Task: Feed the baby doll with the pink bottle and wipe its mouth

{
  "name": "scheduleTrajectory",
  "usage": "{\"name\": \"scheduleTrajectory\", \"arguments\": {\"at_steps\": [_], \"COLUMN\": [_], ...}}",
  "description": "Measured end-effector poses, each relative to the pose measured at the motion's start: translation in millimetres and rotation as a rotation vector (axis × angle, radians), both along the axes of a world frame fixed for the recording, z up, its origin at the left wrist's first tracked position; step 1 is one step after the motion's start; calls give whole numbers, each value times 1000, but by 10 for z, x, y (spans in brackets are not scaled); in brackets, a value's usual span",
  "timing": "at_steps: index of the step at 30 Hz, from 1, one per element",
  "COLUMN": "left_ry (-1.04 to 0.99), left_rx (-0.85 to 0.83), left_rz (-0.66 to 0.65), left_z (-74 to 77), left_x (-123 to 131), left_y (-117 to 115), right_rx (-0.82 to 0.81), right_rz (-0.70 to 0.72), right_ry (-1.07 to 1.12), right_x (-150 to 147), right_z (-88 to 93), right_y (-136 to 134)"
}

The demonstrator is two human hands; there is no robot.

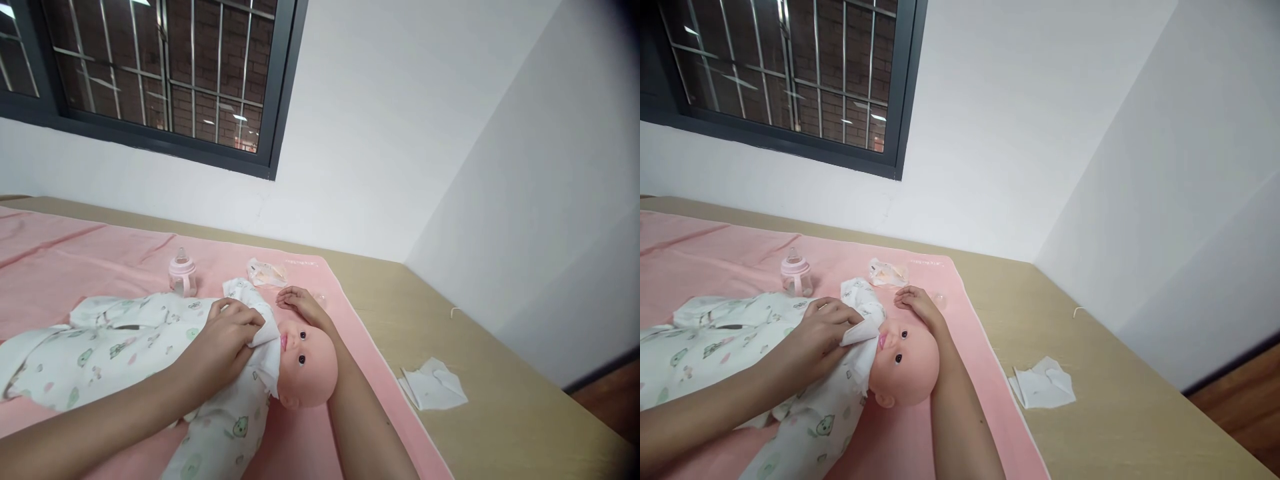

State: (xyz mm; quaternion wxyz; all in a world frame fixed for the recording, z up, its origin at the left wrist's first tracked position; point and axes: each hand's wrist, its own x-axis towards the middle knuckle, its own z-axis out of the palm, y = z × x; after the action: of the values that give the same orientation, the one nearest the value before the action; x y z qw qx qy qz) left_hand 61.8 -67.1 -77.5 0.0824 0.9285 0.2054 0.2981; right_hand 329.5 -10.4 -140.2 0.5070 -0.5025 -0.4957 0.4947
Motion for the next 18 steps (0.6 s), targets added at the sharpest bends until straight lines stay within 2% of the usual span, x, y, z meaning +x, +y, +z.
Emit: {"name": "scheduleTrajectory", "arguments": {"at_steps": [11,18], "left_ry": [-4,0], "left_rx": [111,62], "left_rz": [9,7], "left_z": [39,77], "left_x": [81,71], "left_y": [60,65], "right_rx": [-4,1], "right_rz": [-2,5], "right_ry": [3,6], "right_x": [-2,3], "right_z": [-4,-9], "right_y": [9,6]}}
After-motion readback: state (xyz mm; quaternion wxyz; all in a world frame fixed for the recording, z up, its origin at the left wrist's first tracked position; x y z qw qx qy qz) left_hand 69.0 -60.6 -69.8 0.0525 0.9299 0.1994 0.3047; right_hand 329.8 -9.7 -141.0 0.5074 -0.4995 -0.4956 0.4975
